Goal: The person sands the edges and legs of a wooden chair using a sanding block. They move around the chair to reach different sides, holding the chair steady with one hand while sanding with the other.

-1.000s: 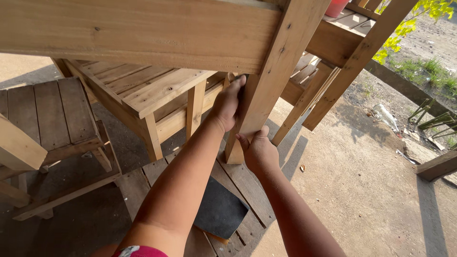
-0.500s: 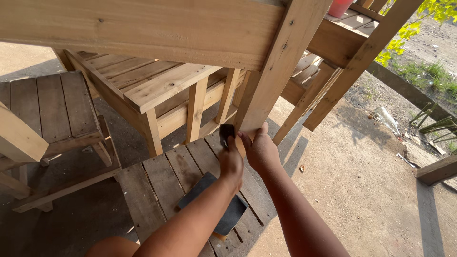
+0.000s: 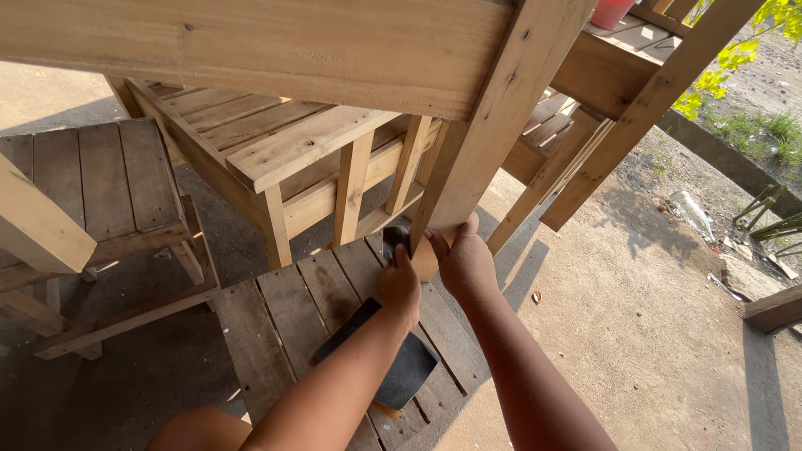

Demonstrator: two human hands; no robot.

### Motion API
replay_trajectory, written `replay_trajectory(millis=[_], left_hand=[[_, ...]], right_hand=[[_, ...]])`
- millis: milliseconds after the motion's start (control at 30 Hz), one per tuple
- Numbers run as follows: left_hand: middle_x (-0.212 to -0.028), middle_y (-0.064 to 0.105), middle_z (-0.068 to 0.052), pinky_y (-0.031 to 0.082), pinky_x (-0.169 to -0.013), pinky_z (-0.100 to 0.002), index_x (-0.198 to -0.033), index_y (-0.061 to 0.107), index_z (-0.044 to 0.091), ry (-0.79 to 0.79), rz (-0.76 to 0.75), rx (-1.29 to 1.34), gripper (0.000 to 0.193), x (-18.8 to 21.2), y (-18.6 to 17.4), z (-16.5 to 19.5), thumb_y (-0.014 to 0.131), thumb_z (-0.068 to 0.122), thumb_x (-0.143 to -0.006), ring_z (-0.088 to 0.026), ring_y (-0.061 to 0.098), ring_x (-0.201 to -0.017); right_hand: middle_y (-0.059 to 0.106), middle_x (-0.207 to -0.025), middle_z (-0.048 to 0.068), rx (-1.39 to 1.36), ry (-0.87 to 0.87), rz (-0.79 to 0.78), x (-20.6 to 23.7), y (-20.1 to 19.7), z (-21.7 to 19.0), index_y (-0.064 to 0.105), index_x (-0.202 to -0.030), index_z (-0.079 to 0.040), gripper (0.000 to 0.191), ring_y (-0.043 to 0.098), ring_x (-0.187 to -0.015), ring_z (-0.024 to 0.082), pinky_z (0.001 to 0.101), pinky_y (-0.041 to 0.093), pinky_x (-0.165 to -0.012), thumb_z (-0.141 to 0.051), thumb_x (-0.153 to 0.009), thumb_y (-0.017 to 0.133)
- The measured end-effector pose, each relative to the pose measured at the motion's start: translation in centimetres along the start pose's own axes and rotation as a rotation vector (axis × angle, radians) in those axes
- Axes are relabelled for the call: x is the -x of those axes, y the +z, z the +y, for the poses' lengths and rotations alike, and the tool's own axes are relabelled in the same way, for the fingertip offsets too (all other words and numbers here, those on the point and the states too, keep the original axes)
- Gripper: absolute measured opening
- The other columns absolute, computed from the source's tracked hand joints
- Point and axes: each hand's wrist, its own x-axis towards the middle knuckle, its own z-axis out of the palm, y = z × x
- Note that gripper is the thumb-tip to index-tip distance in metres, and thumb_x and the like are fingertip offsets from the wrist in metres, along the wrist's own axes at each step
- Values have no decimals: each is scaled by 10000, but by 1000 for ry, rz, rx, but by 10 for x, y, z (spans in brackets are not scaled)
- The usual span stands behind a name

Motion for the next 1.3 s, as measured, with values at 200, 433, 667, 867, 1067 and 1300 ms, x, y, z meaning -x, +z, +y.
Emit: replay_trajectory(millis=[200,433,667,867,1067,1300], left_hand=[[-1470,540,-165,394,-1115,-361,-1450,476,-10,-59,6,-29,658,2,-2,1,374,503,-1052,-253,524,-1355],[-1422,581,-175,353,-1122,-375,-1429,509,-12,-117,-41,-1,658,-10,-1,17,375,500,-1037,-243,534,-1329],[-1409,600,-135,397,-1127,-356,-1402,532,4,-6,-59,127,645,-4,-6,2,421,497,-1001,-212,561,-1308],[-1415,607,-206,407,-1126,-374,-1421,519,-61,-110,-139,118,686,-20,-4,16,401,503,-1048,-271,566,-1323],[-1503,512,-97,335,-1162,-345,-1490,408,71,91,-133,231,596,16,3,7,397,432,-1016,-185,481,-1387],[-1347,641,-168,470,-1057,-377,-1385,536,-1,-2,-172,207,592,11,16,47,371,461,-1055,-252,624,-1227]], right_hand=[[730,-906,276,27,2,0,1,0,1,338,-1286,19,665,720,-886,447,505,569,-740,-490,-962,618],[726,-896,284,11,3,4,0,3,3,342,-1270,24,668,722,-873,449,503,571,-725,-503,-962,615],[725,-892,285,6,5,7,1,3,3,344,-1267,19,667,722,-862,448,508,574,-716,-506,-957,614],[728,-894,278,8,11,-14,2,3,1,337,-1274,26,674,724,-871,447,501,575,-733,-512,-967,603],[733,-925,268,-21,-58,60,1,3,3,376,-1269,0,656,714,-909,449,511,564,-757,-493,-932,647],[740,-945,252,2,-83,63,0,1,4,386,-1272,-12,648,709,-930,445,514,554,-779,-504,-935,641]])
